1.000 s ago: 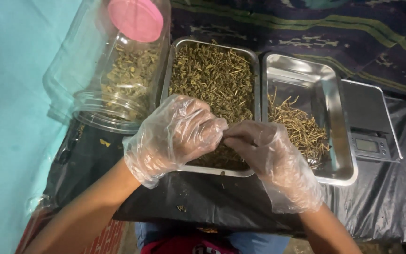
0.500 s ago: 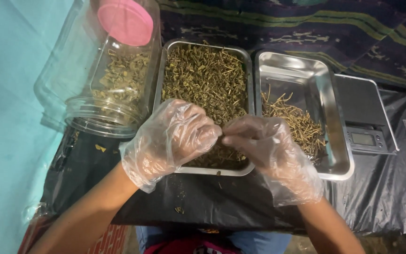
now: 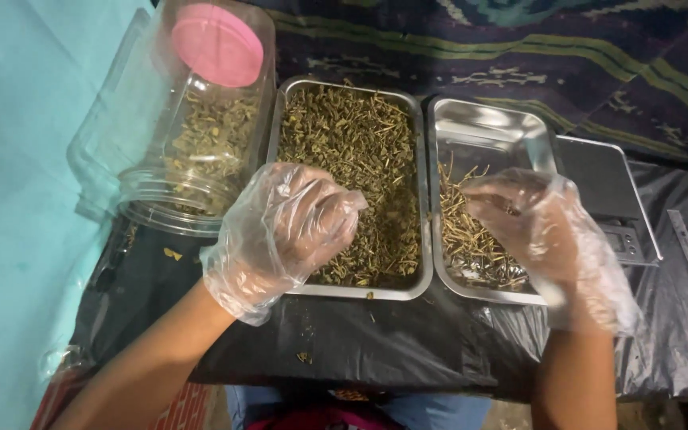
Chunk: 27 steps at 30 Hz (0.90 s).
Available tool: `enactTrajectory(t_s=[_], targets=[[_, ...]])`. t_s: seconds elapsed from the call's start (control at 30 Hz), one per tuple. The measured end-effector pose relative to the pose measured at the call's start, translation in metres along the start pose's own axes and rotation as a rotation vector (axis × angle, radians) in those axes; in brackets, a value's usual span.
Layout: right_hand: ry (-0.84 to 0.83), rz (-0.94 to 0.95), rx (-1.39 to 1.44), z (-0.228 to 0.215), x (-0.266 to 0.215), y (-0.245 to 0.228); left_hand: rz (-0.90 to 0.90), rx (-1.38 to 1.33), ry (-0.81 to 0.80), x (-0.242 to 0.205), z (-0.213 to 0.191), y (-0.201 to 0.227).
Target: Sorting dried tea leaves by hand to remove stems and impurities into separate trays.
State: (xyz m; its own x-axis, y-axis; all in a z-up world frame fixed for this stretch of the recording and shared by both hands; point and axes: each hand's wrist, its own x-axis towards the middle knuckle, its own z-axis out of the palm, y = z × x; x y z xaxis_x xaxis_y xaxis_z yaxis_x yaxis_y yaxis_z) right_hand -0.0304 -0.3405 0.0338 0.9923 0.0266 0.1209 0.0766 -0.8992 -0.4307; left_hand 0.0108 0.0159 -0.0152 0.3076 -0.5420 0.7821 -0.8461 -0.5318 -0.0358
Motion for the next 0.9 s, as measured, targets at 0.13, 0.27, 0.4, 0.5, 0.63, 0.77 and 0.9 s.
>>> enactTrajectory(t_s=[0.13,0.27,0.4,0.5,0.63,0.77,0.9], targets=[[0.198,-0.452,-0.265,-0.001,0.001,-0.056,-0.204,-0.043,-0.143,0.0,0.0,0.002],[-0.446,0.246,0.119,-0.004,0.018,-0.147,-0.105,0.182,-0.071,-0.003,0.004,-0.006],[-0.67,0.083,-0.231,0.03,0.027,-0.151,-0.127,0.21,0.002,0.001,0.002,-0.003],[-0.449,-0.459,-0.587,0.067,0.034,-0.111,-0.095,0.213,0.065,0.004,-0.003,-0.002],[-0.486,-0.124,-0.212,0.046,0.034,-0.118,-0.103,0.204,0.092,0.005,-0.008,0.0],[-0.049,-0.607,0.106,0.048,0.024,-0.09,-0.14,0.198,0.119,0.005,-0.007,0.002],[-0.292,-0.656,1.136,0.048,0.018,-0.091,-0.13,0.167,0.086,-0.002,0.001,-0.005]])
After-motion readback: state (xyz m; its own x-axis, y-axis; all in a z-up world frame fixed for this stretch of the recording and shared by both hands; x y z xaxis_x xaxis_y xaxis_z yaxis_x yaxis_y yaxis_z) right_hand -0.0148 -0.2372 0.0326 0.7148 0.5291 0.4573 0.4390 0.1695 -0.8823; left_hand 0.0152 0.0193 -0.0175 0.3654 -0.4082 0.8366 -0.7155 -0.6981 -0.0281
